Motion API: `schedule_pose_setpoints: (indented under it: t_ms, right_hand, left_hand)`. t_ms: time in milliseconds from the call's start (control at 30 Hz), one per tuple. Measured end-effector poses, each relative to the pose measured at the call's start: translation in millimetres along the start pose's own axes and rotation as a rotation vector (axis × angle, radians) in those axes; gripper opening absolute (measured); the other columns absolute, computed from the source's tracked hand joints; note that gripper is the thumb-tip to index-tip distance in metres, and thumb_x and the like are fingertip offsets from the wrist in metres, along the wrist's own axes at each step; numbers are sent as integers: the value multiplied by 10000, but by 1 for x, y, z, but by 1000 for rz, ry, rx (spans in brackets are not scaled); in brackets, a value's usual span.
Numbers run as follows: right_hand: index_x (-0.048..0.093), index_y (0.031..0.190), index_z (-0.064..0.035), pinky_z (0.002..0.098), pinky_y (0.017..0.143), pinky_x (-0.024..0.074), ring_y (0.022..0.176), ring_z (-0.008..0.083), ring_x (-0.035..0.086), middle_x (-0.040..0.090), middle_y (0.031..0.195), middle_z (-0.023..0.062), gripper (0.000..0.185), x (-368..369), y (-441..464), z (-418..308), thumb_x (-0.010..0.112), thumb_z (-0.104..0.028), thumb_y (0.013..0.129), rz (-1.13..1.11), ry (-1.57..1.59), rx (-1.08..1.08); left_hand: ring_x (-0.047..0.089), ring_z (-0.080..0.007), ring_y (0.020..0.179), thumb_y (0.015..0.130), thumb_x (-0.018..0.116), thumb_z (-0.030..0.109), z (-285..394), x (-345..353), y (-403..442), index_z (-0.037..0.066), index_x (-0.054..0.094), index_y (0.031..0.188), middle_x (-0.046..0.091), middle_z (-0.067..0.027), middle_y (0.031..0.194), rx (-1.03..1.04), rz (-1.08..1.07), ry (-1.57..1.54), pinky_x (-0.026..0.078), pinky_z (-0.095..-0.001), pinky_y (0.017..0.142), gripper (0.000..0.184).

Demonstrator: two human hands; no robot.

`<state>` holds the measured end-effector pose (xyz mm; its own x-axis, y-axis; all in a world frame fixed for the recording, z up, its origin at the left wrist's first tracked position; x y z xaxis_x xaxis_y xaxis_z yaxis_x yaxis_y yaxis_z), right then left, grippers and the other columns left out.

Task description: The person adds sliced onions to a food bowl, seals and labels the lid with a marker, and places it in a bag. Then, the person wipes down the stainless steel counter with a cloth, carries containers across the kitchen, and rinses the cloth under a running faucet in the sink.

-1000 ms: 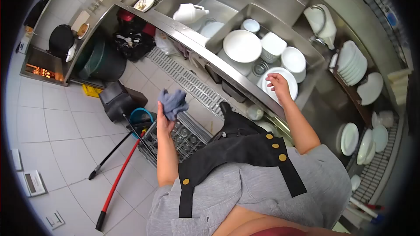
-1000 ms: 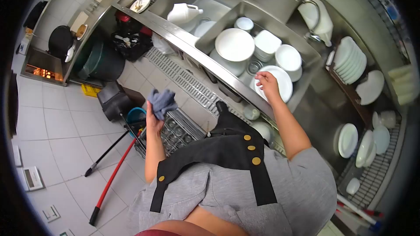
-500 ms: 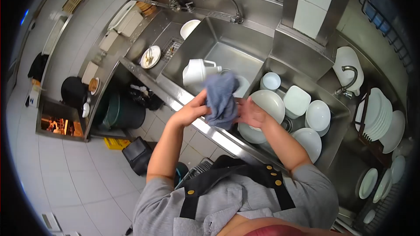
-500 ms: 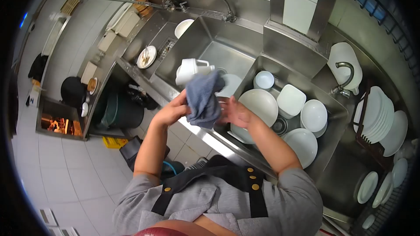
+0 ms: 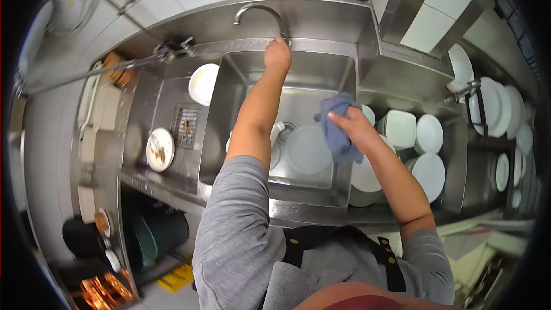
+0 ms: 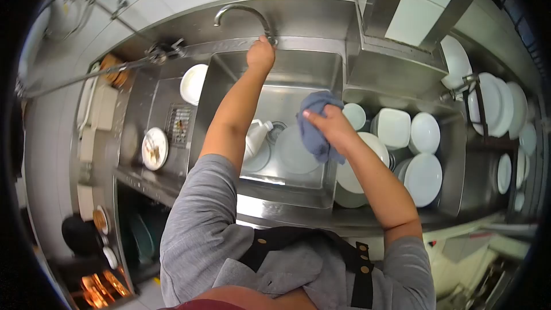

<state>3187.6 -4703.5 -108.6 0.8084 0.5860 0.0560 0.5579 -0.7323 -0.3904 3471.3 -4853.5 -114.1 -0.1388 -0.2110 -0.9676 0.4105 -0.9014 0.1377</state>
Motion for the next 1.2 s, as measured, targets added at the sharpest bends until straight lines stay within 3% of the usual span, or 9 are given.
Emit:
schedule_pose_setpoints:
  t_ms: [100, 233, 333, 533, 767, 867, 933, 1033, 1200]
  right_hand:
    - [607, 1154, -21, 316, 801, 542, 923, 172, 663, 665, 1100, 73, 282, 7, 16, 19, 621, -238, 975, 189, 467, 239]
    - [605, 1111, -7, 335, 841, 527, 954, 176, 651, 679, 1025, 66, 240, 50, 60, 11, 614, -201, 971, 179, 350, 60]
    - [607, 1100, 10, 318, 793, 498, 905, 158, 621, 668, 1015, 78, 244, 63, 84, 9, 650, -169, 940, 326, 207, -9]
    - [609, 1080, 22, 319, 779, 472, 861, 145, 580, 665, 961, 73, 214, 71, 93, -24, 619, -151, 954, 563, 39, -190]
    - [624, 1115, 35, 343, 822, 485, 918, 202, 613, 667, 1015, 151, 246, 129, 148, -89, 632, -133, 935, 344, -117, -252]
    - [646, 1146, 9, 360, 815, 498, 946, 221, 643, 679, 1073, 150, 282, 140, 216, -76, 664, -154, 918, 341, -327, -153]
    - [656, 1143, -14, 364, 799, 496, 916, 189, 634, 681, 1053, 112, 269, 143, 247, -82, 668, -161, 918, 418, -428, -155]
    - [683, 1130, -18, 398, 844, 513, 1008, 324, 679, 697, 1065, 227, 393, 158, 276, -116, 761, -244, 818, 408, -722, -261]
    - [690, 1089, -32, 398, 826, 515, 907, 311, 680, 703, 984, 211, 343, 214, 281, -150, 708, -189, 784, 102, -587, -404]
  left_hand:
    - [653, -419, 1025, 929, 612, 415, -20, 12, 5, -70, 447, 1184, 655, -282, 1056, -76, -48, -233, 514, -472, 886, 572]
    - [696, -358, 888, 919, 609, 406, -48, 50, 26, -89, 450, 1171, 663, -303, 1067, -202, -47, -592, 530, -429, 790, 578]
    - [610, -191, 579, 935, 570, 490, -41, 96, 17, -37, 534, 1032, 646, -157, 867, -524, -426, -1344, 449, -313, 393, 537]
    - [609, -199, 627, 964, 487, 502, -28, 108, -16, -14, 530, 1047, 597, -102, 803, -1006, -767, -2027, 506, -277, 509, 525]
    - [605, -199, 615, 945, 581, 270, -163, 81, -13, -14, 569, 1009, 599, -87, 786, -827, -434, -1508, 523, -286, 530, 292]
    - [561, -163, 514, 870, 670, 128, -163, 67, 16, 18, 645, 814, 600, -39, 682, -460, -545, -1298, 498, -280, 468, 126]
    - [610, -160, 562, 866, 657, 71, -146, -22, 10, -2, 669, 871, 661, -63, 738, -282, -467, -1056, 501, -279, 483, 74]
    - [658, -168, 633, 850, 634, 12, -133, -77, 22, -31, 682, 912, 695, -93, 783, -177, -389, -1198, 510, -296, 506, 88]
    - [670, -152, 688, 844, 655, 21, -141, -141, 44, 2, 693, 1003, 703, -101, 816, 377, 82, -522, 530, -292, 581, 165]
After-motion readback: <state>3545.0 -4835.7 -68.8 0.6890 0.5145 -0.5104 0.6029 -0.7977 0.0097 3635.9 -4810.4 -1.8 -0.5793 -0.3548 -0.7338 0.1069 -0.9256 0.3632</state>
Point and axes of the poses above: each hand's wrist, its own y-axis towards the middle knuckle, its own x-axis out of the palm, z = x × y, the point moved 10 cm from there along y, towards the middle knuckle
